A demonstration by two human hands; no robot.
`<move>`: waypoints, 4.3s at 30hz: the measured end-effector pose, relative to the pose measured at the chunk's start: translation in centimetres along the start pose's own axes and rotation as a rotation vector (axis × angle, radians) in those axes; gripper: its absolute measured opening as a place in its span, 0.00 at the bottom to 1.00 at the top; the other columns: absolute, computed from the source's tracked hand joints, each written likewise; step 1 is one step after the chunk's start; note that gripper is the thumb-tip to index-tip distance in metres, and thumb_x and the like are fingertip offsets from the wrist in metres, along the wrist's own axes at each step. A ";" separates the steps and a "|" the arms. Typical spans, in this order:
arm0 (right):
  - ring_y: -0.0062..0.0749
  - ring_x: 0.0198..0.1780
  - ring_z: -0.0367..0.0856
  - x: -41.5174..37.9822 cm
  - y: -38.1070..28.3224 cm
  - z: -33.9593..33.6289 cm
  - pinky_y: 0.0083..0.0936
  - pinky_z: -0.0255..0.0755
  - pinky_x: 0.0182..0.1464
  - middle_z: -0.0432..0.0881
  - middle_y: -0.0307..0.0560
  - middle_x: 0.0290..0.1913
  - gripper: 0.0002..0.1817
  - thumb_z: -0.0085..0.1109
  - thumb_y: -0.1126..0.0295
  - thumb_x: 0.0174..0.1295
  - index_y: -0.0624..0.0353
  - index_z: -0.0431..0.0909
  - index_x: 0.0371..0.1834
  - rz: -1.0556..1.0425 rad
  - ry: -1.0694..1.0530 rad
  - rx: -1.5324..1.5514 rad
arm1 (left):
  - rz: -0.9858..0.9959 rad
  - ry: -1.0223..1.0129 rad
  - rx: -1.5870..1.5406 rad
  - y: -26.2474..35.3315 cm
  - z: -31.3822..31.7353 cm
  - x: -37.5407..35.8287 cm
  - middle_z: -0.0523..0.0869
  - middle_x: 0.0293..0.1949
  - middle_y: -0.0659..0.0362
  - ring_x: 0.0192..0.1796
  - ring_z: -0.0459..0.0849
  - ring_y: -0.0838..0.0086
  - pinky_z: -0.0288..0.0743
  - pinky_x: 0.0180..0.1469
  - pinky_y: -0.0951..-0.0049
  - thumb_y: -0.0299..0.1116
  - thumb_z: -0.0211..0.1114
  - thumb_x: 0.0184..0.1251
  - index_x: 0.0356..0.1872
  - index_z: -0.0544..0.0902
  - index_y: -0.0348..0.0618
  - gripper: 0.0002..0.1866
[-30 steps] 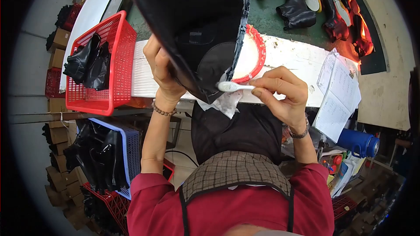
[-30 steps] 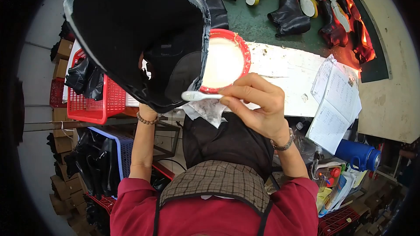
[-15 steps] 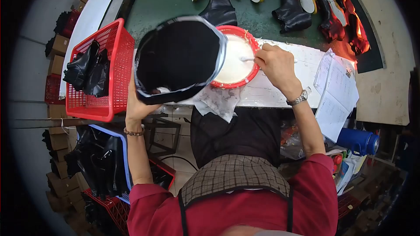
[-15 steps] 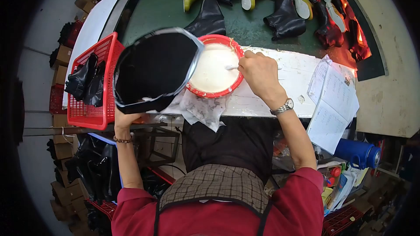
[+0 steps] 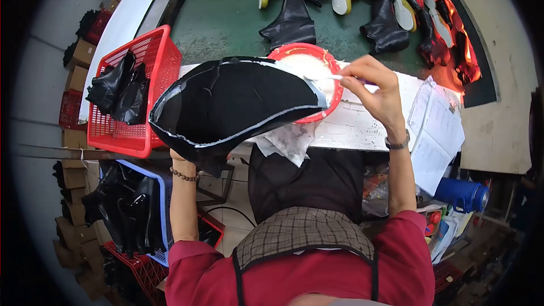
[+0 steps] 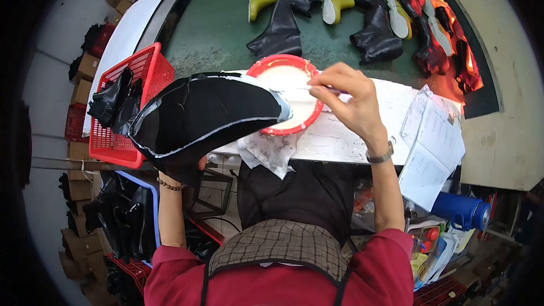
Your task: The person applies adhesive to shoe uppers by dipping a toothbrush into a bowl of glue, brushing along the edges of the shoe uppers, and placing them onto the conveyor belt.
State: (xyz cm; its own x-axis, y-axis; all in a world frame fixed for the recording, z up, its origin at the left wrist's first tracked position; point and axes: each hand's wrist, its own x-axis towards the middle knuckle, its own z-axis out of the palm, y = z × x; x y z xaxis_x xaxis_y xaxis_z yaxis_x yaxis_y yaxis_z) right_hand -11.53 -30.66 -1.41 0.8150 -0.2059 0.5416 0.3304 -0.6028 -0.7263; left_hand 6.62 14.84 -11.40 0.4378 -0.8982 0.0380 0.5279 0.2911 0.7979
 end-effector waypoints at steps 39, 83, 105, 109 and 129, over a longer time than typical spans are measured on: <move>0.09 0.21 0.64 -8.2 12.1 2.9 0.14 0.56 0.22 0.75 0.30 0.26 0.12 0.56 0.63 0.81 0.63 0.82 0.47 0.650 0.419 0.266 | 0.242 0.554 0.973 6.5 4.4 16.0 0.88 0.49 0.51 0.38 0.89 0.70 0.85 0.37 0.68 0.18 0.75 0.48 0.75 0.71 0.48 0.46; 0.18 0.25 0.65 -9.1 14.6 4.8 0.16 0.57 0.22 0.74 0.36 0.31 0.22 0.46 0.56 0.85 0.65 0.79 0.45 0.522 0.374 -0.079 | -0.448 1.578 2.138 23.2 -19.8 2.0 0.80 0.67 0.56 0.69 0.79 0.51 0.78 0.64 0.42 0.42 0.68 0.71 0.73 0.73 0.61 0.30; 0.20 0.28 0.71 -6.4 8.2 3.2 0.25 0.67 0.32 0.73 0.34 0.27 0.09 0.60 0.69 0.77 0.63 0.84 0.49 0.428 0.338 -0.098 | 0.321 0.774 2.013 14.0 15.9 6.5 0.91 0.40 0.44 0.42 0.89 0.48 0.82 0.48 0.57 0.24 0.66 0.63 0.50 0.89 0.35 0.15; 0.33 0.34 0.83 -4.6 2.7 2.1 0.30 0.74 0.37 0.82 0.41 0.33 0.08 0.66 0.67 0.71 0.56 0.89 0.48 0.295 0.070 -0.470 | 0.091 0.740 1.766 6.3 9.3 8.8 0.90 0.43 0.43 0.43 0.90 0.48 0.82 0.49 0.57 0.30 0.70 0.62 0.54 0.88 0.36 0.19; 0.28 0.34 0.81 -1.3 -0.5 1.9 0.28 0.68 0.40 0.87 0.38 0.35 0.08 0.76 0.67 0.60 0.54 0.92 0.41 0.163 -0.019 -0.196 | -0.404 0.462 1.024 5.6 12.3 12.0 0.93 0.36 0.55 0.36 0.90 0.76 0.84 0.40 0.73 0.28 0.81 0.53 0.46 0.90 0.28 0.19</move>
State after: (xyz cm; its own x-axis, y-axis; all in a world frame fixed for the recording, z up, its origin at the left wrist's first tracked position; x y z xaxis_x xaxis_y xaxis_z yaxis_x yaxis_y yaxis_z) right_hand -11.86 -28.63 -2.62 0.8592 -0.2998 0.4147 0.0962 -0.7013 -0.7063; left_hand 5.92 1.66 0.92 0.7044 -0.6002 -0.3790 -0.0463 -0.5716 0.8192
